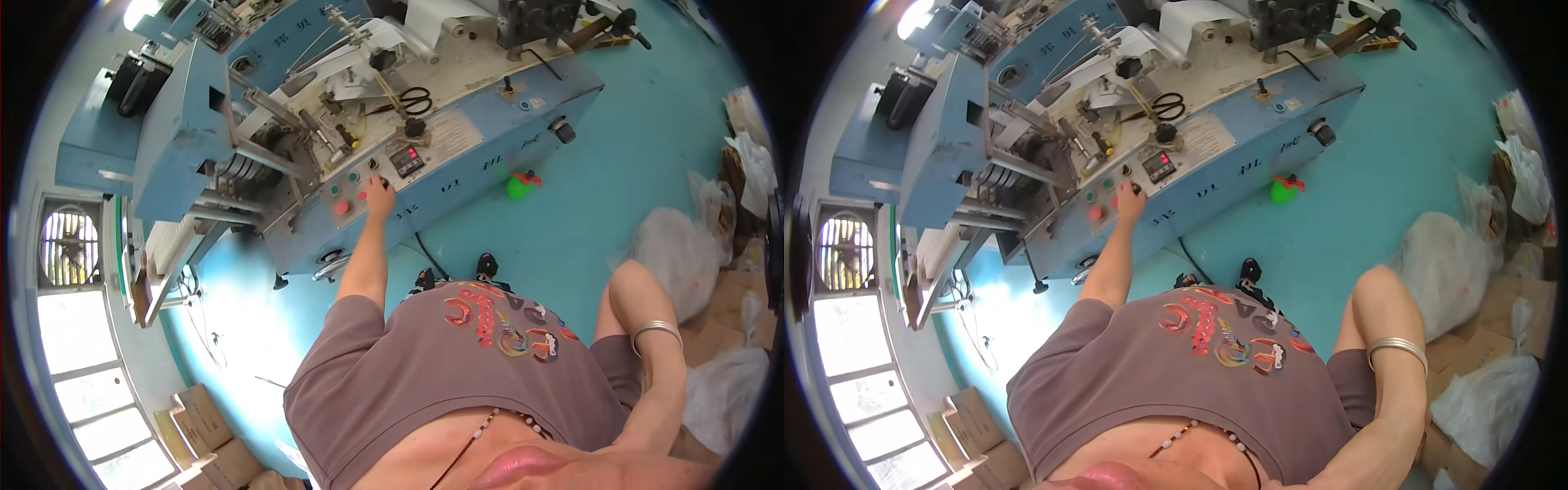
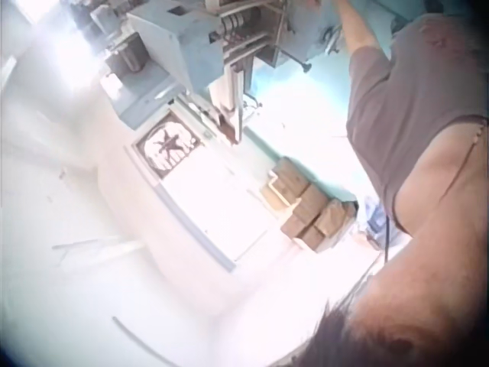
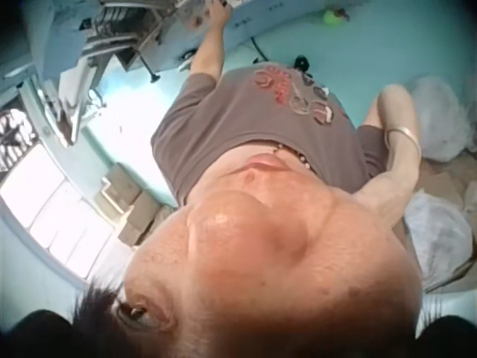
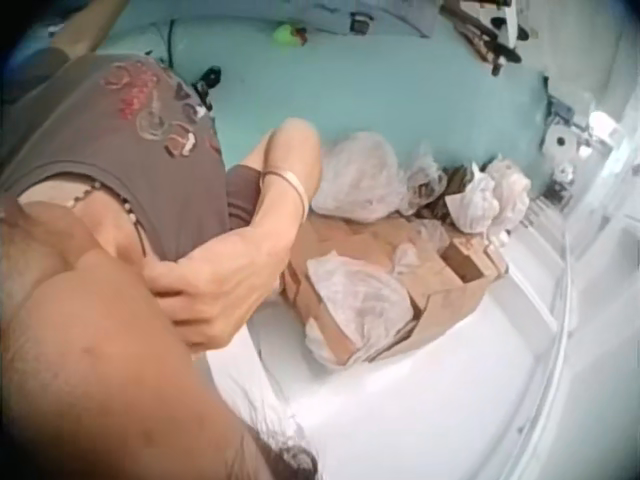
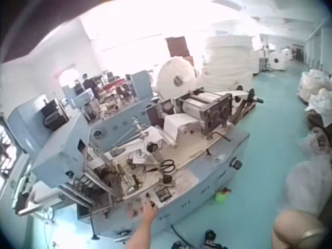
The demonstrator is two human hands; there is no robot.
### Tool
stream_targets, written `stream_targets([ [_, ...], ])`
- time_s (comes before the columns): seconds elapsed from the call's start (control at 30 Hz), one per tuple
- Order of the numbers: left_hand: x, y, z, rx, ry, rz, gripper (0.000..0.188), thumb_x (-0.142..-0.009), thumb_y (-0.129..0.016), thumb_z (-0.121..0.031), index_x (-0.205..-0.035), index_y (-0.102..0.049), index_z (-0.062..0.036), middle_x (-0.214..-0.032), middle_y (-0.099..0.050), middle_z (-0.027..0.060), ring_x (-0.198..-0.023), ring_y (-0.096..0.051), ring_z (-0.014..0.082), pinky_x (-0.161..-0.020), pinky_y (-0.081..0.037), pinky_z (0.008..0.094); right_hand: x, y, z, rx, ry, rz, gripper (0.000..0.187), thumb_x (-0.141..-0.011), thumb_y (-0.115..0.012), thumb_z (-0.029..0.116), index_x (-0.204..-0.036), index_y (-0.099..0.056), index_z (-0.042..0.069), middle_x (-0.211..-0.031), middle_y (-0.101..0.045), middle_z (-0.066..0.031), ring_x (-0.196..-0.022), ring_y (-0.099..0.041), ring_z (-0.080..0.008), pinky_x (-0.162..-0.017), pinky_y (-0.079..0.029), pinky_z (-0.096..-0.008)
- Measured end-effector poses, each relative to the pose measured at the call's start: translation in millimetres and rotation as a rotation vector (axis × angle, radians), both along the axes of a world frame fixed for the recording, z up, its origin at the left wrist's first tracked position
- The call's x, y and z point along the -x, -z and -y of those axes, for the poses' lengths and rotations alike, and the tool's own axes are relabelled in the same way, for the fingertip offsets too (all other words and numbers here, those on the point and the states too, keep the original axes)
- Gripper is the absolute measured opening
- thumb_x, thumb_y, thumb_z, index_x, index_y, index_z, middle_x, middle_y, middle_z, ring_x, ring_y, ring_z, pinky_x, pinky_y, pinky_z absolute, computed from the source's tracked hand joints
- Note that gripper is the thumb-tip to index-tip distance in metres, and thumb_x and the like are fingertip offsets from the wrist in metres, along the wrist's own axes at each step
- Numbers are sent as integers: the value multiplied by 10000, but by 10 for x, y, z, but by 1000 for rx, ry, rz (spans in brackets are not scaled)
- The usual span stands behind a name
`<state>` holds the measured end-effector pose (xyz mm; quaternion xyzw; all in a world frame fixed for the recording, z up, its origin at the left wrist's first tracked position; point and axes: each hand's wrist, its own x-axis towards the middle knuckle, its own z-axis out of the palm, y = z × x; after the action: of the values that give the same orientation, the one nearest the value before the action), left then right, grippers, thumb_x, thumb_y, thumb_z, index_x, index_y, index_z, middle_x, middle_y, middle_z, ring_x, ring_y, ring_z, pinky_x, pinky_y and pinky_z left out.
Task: The person collects stacks of folded tissues from a machine, separates them into individual packets by hand to place onto a conveyor belt, and presses buttons on the control panel.
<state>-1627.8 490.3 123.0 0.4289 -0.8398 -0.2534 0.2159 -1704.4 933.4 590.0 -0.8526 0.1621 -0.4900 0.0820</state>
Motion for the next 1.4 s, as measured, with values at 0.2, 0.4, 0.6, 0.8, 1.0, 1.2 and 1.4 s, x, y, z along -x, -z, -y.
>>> stream_targets([
  [0.2, 6, -12, 58, 14, 31, -34, 368, -750, -586, -97, -1107, -507, -54, -1089, -482, 229, -951, -521, 426, -788, -458, 480, -149, -2, 86, -57, -20, 43, 197, -843, -501, 197, -752, -612, 61, -768, -557, -75, -735, -535, -241, -633, -436, -424],
  [0.4, -42, 140, 205, 123, 64, 78, 309, -719, -609, -129, -1007, -552, -33, -1059, -547, 205, -971, -541, 391, -803, -457, 469, -243, 95, 94, 35, 138, 0, 181, -854, -493, 210, -800, -611, 83, -805, -569, -70, -746, -539, -230, -635, -434, -434],
  [0.6, -69, 112, 249, 115, 104, 62, 380, -732, -602, -131, -1082, -557, 10, -1063, -538, 246, -997, -513, 408, -873, -423, 468, 65, -104, 275, -34, -222, -30, 171, -847, -521, 234, -902, -627, 111, -861, -602, -80, -823, -559, -232, -693, -433, -459],
  [0.8, 17, 73, 203, 24, 119, 111, 404, -769, -574, -149, -1135, -522, 12, -1129, -485, 240, -1005, -499, 422, -873, -428, 461, 96, -34, 249, -46, -116, -77, 184, -847, -517, 228, -923, -628, 102, -889, -603, -81, -846, -560, -234, -716, -433, -458],
  [1.0, 9, 56, 208, 21, 126, 58, 413, -765, -573, -147, -1141, -508, 11, -1105, -483, 244, -995, -496, 423, -860, -428, 464, 98, -15, 289, -44, -87, -92, 198, -847, -513, 222, -944, -630, 94, -918, -604, -82, -869, -561, -237, -739, -434, -457],
  [1.2, -10, 23, 210, 34, 127, 76, 376, -767, -569, -138, -1105, -508, 14, -1097, -484, 248, -990, -493, 424, -856, -419, 467, 98, -24, 304, -47, -76, -98, 214, -847, -509, 216, -964, -632, 86, -947, -605, -83, -892, -562, -240, -762, -434, -455],
  [1.4, -5, -10, 136, 44, 101, 7, 339, -782, -548, -160, -1069, -522, 19, -1062, -498, 249, -973, -495, 420, -836, -415, 476, 101, -17, 325, -54, -88, -97, 230, -847, -505, 210, -985, -634, 77, -975, -606, -84, -914, -564, -242, -785, -434, -454],
])
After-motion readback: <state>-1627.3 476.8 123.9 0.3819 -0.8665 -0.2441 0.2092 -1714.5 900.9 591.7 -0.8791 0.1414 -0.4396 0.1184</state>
